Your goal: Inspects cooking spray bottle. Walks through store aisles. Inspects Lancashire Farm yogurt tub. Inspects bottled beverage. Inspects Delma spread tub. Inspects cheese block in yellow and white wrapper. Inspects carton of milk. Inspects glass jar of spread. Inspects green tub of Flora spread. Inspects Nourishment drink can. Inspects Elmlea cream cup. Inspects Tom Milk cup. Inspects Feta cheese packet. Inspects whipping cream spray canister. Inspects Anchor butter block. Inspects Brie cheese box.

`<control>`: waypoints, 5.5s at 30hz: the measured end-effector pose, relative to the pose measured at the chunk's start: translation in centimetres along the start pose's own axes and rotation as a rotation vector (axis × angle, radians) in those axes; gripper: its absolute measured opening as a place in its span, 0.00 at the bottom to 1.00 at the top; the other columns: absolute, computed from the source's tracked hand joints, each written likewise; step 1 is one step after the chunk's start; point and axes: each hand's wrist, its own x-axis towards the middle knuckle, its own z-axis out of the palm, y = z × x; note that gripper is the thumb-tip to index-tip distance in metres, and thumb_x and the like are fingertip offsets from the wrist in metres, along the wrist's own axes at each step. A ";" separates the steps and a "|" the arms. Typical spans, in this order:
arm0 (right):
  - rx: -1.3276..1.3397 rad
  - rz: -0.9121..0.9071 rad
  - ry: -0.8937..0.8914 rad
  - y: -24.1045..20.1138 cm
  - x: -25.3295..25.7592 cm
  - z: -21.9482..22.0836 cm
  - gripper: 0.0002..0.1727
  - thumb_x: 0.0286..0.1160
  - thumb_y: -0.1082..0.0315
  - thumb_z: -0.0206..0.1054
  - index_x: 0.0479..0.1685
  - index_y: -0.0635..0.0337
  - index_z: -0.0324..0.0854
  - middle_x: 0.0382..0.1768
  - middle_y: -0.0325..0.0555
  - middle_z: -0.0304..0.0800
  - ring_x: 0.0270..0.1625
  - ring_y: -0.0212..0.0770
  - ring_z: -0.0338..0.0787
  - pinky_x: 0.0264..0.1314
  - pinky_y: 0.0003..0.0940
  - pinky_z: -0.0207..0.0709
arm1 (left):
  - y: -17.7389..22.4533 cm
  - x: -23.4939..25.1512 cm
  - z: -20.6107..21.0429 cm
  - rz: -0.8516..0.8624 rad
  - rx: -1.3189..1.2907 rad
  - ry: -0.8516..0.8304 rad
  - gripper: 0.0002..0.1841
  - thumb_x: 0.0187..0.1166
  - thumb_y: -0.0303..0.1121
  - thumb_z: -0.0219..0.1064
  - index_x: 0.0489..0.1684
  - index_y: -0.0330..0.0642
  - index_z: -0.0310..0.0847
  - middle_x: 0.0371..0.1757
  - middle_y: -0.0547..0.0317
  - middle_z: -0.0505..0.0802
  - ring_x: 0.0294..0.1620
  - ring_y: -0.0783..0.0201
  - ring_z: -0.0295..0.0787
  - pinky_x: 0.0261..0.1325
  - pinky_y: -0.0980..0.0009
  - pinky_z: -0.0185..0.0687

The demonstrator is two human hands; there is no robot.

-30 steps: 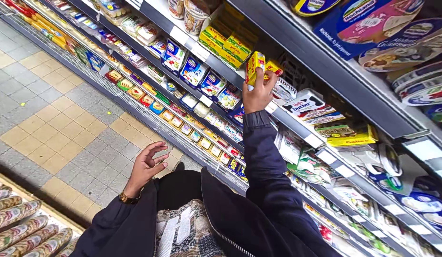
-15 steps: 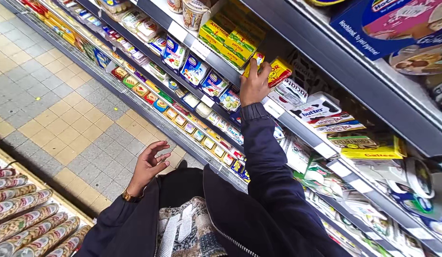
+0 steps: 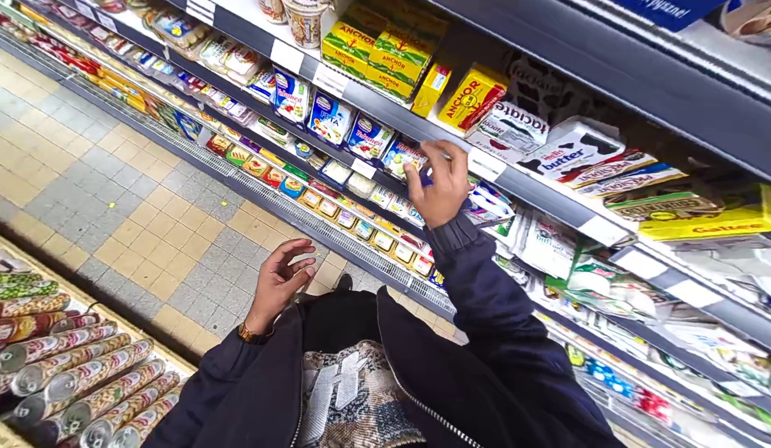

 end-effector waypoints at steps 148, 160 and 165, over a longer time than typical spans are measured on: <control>1.126 0.675 -0.131 -24.5 -25.1 -2.5 0.44 0.48 0.77 0.87 0.76 0.63 0.75 0.77 0.57 0.74 0.65 0.55 0.90 0.59 0.53 0.93 | 2.9 -5.4 -10.2 -0.237 -0.042 -0.606 0.40 0.59 0.16 0.80 0.78 0.33 0.69 0.75 0.39 0.81 0.67 0.41 0.87 0.58 0.46 0.94; 1.019 0.834 -0.288 -28.0 -28.6 -2.1 0.45 0.48 0.78 0.87 0.76 0.66 0.74 0.77 0.60 0.73 0.58 0.52 0.93 0.47 0.47 0.96 | 1.7 -10.4 -13.5 -0.215 -0.067 -0.510 0.36 0.51 0.14 0.82 0.68 0.33 0.78 0.73 0.41 0.80 0.67 0.43 0.86 0.58 0.44 0.93; 1.076 0.813 -0.280 -28.4 -28.9 -2.5 0.47 0.49 0.77 0.87 0.78 0.64 0.70 0.75 0.59 0.75 0.59 0.54 0.93 0.49 0.50 0.96 | 1.8 -11.0 -13.6 -0.197 -0.072 -0.521 0.36 0.51 0.14 0.82 0.67 0.35 0.78 0.73 0.42 0.80 0.67 0.43 0.85 0.61 0.43 0.91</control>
